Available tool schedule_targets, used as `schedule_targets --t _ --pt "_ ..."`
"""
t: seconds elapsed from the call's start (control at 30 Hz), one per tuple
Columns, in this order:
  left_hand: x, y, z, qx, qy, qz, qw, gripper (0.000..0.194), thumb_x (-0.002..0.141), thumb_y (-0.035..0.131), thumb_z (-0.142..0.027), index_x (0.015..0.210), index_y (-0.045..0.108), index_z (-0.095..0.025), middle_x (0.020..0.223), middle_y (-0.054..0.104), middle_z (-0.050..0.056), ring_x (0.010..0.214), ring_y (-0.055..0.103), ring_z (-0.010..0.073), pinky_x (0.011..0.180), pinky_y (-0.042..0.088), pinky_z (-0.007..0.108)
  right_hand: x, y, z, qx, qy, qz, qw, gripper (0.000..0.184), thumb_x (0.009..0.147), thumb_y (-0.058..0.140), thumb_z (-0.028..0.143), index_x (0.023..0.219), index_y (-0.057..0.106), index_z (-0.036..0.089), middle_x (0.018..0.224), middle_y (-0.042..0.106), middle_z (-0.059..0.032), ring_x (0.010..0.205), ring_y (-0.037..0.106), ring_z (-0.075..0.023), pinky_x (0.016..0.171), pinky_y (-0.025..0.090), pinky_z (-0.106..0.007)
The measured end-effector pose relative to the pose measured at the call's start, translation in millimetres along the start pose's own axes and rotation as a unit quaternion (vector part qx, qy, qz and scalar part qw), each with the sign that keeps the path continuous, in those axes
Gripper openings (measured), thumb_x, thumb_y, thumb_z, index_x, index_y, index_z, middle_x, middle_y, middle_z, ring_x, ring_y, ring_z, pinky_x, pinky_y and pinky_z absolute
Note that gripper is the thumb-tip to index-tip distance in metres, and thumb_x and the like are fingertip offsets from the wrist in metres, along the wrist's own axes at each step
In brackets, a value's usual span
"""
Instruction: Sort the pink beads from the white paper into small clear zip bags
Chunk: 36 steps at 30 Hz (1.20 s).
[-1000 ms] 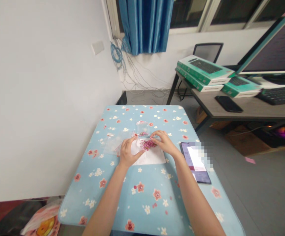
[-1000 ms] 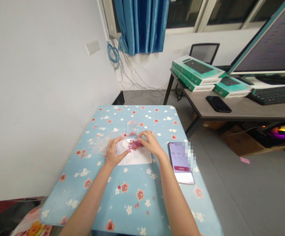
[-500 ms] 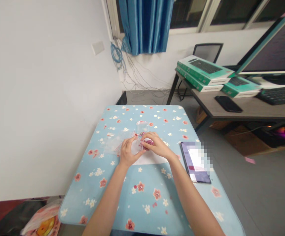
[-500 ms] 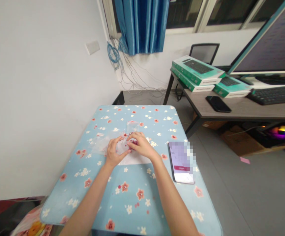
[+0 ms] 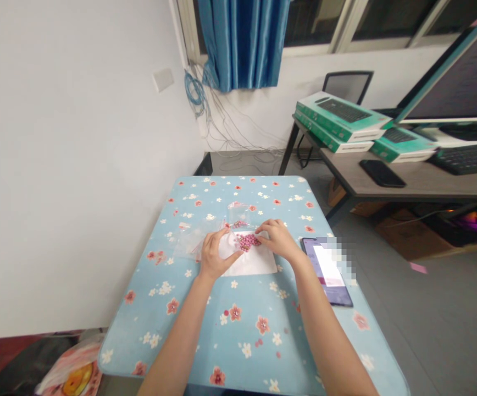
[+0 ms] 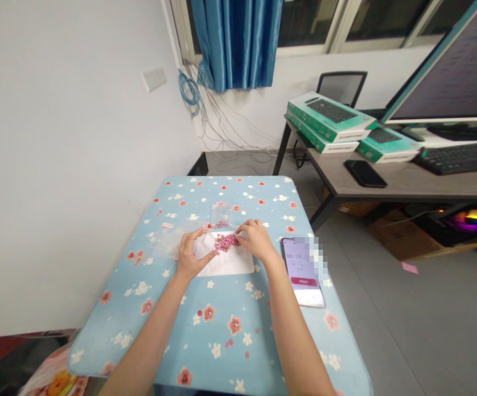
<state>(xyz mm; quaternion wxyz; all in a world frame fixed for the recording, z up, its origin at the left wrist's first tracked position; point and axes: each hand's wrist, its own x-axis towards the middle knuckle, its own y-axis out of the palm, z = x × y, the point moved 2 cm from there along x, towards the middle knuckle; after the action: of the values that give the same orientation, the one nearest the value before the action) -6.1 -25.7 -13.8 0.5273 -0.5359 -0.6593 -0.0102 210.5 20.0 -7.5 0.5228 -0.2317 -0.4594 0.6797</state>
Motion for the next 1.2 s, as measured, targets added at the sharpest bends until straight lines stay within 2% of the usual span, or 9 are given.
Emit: schedule_targets --t 0.37,0.63,0.87,1.2 --pt "0 0.6 1 -0.007 -0.003 0.003 1.000 0.064 0.070 0.073 -0.044 0.123 0.047 -0.020 0.106 0.065 0.009 0.098 0.059 0.0234 0.087 0.049 0.039 -4 -7 0 -0.002 -0.011 0.050 0.999 0.009 0.073 0.067 0.021 0.081 0.069 0.020 0.091 0.061 -0.0072 0.090 0.051 -0.0232 0.086 0.037 -0.036" --pt "0 1.0 1 -0.005 0.001 0.001 1.000 0.062 0.071 0.073 -0.044 0.122 0.047 -0.020 0.105 0.065 0.009 0.098 0.059 0.0234 0.086 0.049 0.038 -4 -11 5 -0.019 0.003 0.079 0.997 0.011 0.069 0.068 0.017 0.079 0.072 0.020 0.091 0.061 -0.0079 0.089 0.051 -0.0228 0.085 0.034 -0.033" --pt "0 1.4 1 -0.007 0.002 0.001 1.000 0.062 0.071 0.072 -0.045 0.121 0.048 -0.020 0.105 0.065 0.009 0.097 0.060 0.0235 0.086 0.049 0.039 -3 -11 11 -0.036 0.007 0.080 0.996 0.011 0.071 0.065 0.016 0.078 0.072 0.019 0.091 0.062 -0.0086 0.089 0.050 -0.0223 0.084 0.034 -0.032" --pt "0 1.9 2 -0.008 0.004 -0.002 1.000 0.063 0.070 0.073 -0.045 0.122 0.047 -0.020 0.107 0.065 0.010 0.098 0.060 0.0240 0.086 0.049 0.039 -4 -7 7 -0.019 -0.009 0.052 0.998 0.006 0.078 0.064 0.021 0.079 0.069 0.018 0.090 0.062 -0.0084 0.091 0.050 -0.0231 0.085 0.036 -0.035"
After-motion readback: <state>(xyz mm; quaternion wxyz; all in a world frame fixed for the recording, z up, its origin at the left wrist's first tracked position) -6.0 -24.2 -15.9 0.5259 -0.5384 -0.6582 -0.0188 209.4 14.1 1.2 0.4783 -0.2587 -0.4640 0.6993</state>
